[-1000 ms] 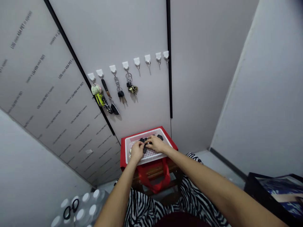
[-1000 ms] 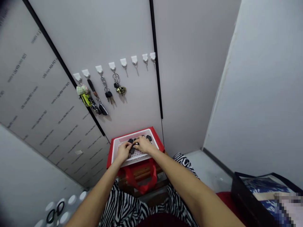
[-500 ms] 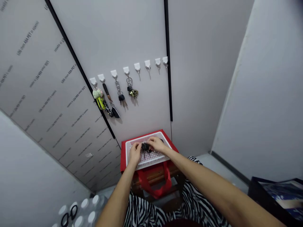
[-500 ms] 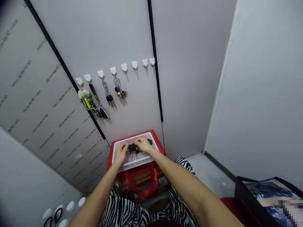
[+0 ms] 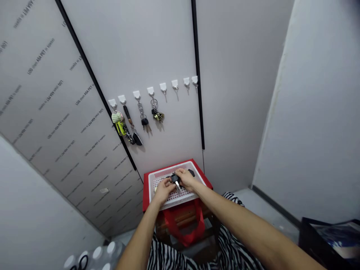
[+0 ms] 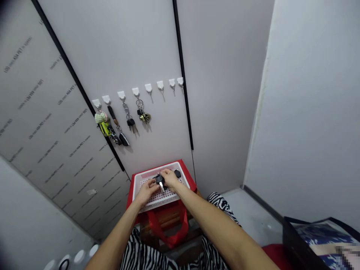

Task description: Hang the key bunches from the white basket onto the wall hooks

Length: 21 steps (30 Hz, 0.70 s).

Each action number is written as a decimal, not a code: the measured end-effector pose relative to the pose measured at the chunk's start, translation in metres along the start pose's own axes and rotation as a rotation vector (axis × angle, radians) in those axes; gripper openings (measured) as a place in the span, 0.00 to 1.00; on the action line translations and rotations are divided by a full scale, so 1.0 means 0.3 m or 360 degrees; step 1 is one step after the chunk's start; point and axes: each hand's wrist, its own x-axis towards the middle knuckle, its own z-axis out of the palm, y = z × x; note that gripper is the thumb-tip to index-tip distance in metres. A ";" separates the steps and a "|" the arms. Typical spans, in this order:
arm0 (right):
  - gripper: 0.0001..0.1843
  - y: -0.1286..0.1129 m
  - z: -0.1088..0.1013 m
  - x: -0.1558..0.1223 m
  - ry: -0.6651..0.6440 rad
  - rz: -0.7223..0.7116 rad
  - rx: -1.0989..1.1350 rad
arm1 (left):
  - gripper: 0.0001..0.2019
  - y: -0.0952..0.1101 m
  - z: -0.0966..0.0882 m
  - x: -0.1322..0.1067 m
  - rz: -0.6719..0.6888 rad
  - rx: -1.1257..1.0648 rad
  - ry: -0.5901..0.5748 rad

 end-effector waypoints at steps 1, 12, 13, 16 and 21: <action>0.07 -0.002 0.002 0.000 -0.0001 -0.0009 0.0001 | 0.11 0.000 -0.002 0.001 -0.0019 0.0017 0.0043; 0.06 -0.143 -0.010 0.005 0.0013 -0.0195 -0.0214 | 0.08 0.077 0.005 0.043 0.0371 0.0364 0.0256; 0.06 -0.175 -0.010 0.012 0.0025 -0.0227 -0.0233 | 0.07 0.099 0.009 0.057 0.0401 0.0383 0.0268; 0.05 -0.302 -0.012 0.042 0.0091 -0.0358 -0.0272 | 0.07 0.199 0.029 0.106 0.0494 0.0411 0.0311; 0.04 -0.580 -0.011 0.103 0.0206 -0.0644 -0.0238 | 0.16 0.453 0.086 0.162 0.0749 0.0491 0.0364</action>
